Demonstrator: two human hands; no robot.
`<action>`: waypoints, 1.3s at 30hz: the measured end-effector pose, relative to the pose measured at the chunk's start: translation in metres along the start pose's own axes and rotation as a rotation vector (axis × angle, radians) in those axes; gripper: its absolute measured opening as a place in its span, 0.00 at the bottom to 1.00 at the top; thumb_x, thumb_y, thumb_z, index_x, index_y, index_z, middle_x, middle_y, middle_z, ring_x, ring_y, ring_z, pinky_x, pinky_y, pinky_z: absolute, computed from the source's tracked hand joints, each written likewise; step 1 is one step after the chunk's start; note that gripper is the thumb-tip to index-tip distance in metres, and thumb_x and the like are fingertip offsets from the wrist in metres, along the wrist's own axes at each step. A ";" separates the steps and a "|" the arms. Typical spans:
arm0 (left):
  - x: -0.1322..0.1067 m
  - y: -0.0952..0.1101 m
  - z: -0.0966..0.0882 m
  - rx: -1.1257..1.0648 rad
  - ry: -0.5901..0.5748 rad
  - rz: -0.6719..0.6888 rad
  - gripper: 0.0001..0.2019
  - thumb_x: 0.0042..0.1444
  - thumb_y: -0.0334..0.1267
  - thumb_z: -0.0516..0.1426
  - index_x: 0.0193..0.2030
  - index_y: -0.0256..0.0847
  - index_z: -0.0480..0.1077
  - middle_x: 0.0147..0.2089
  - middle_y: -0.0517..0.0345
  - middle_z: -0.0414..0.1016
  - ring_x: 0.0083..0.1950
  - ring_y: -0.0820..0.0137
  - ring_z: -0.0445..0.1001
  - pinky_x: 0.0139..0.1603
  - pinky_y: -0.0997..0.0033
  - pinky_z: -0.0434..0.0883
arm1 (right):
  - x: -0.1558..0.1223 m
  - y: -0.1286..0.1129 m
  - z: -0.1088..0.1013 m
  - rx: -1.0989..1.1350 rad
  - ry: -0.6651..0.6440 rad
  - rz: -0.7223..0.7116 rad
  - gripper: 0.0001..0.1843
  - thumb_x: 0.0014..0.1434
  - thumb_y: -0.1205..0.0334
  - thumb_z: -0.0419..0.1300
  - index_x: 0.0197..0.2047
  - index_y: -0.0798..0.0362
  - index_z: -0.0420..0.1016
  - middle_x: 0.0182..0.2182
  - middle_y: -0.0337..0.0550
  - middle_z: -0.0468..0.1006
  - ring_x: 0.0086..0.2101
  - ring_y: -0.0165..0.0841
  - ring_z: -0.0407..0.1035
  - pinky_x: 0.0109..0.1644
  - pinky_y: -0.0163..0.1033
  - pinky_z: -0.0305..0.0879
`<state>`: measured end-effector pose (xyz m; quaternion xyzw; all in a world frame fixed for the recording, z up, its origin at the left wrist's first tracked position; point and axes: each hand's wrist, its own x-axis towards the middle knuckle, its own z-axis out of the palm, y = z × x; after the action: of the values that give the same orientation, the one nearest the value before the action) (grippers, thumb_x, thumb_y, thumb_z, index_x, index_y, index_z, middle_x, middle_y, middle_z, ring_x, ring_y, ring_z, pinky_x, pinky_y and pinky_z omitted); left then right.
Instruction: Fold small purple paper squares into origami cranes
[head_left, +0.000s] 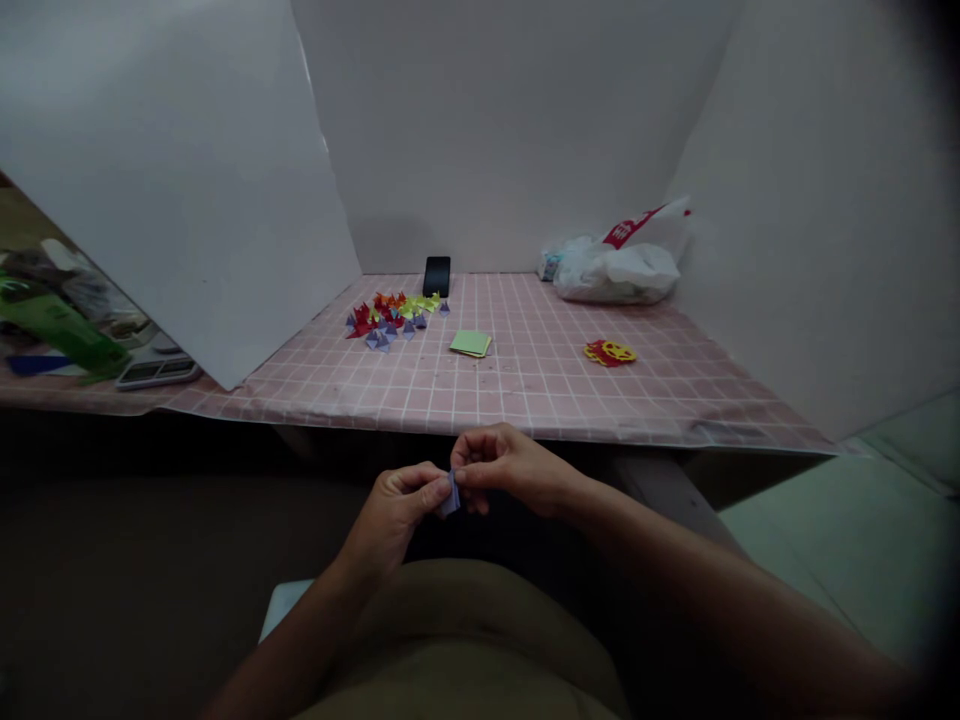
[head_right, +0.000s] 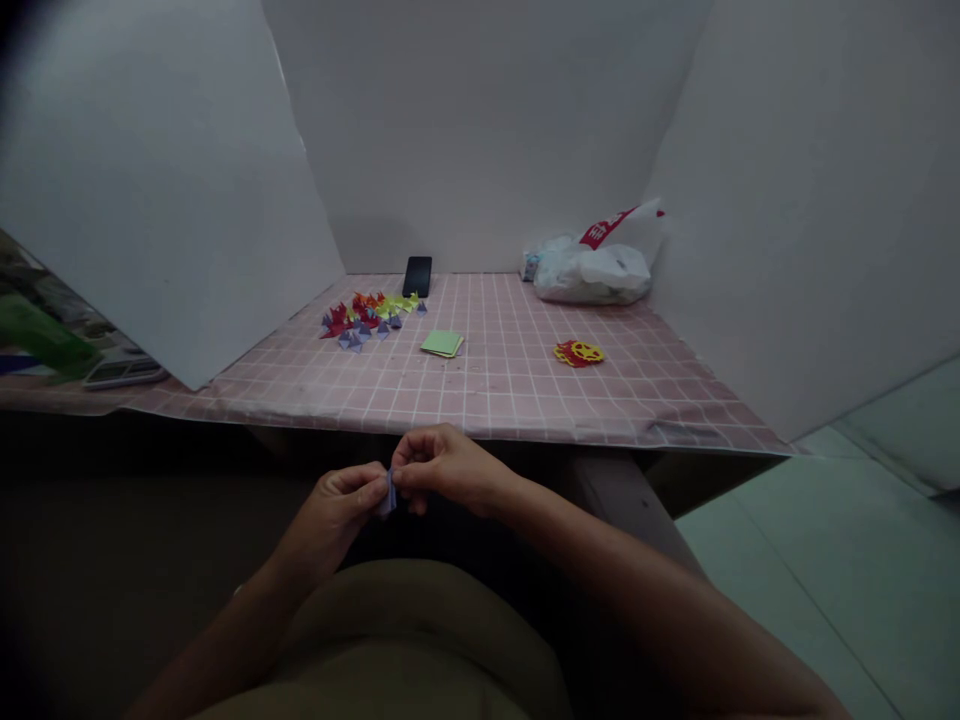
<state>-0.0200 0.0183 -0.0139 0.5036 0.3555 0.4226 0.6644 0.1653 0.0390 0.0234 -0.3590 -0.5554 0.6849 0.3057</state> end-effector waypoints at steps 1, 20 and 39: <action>0.000 0.000 0.000 0.003 -0.002 0.002 0.11 0.53 0.41 0.64 0.24 0.38 0.77 0.25 0.59 0.70 0.31 0.72 0.65 0.35 0.72 0.62 | 0.000 0.000 0.000 -0.003 0.003 0.002 0.06 0.50 0.64 0.64 0.29 0.56 0.71 0.20 0.34 0.74 0.18 0.23 0.66 0.24 0.30 0.62; 0.002 -0.002 -0.004 0.091 0.001 0.033 0.10 0.55 0.39 0.63 0.25 0.38 0.76 0.26 0.59 0.71 0.31 0.72 0.66 0.38 0.71 0.63 | 0.001 0.004 -0.001 -0.006 -0.010 -0.005 0.04 0.51 0.67 0.63 0.30 0.56 0.71 0.21 0.34 0.74 0.18 0.23 0.66 0.23 0.29 0.61; 0.002 0.003 -0.001 0.014 0.018 -0.025 0.10 0.53 0.41 0.64 0.26 0.37 0.76 0.25 0.58 0.72 0.29 0.73 0.65 0.34 0.71 0.60 | 0.003 0.005 -0.006 0.060 -0.042 -0.011 0.05 0.54 0.64 0.64 0.32 0.57 0.72 0.22 0.36 0.77 0.19 0.25 0.70 0.25 0.30 0.66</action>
<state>-0.0204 0.0208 -0.0117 0.5000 0.3705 0.4162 0.6630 0.1685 0.0434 0.0175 -0.3322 -0.5431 0.7069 0.3081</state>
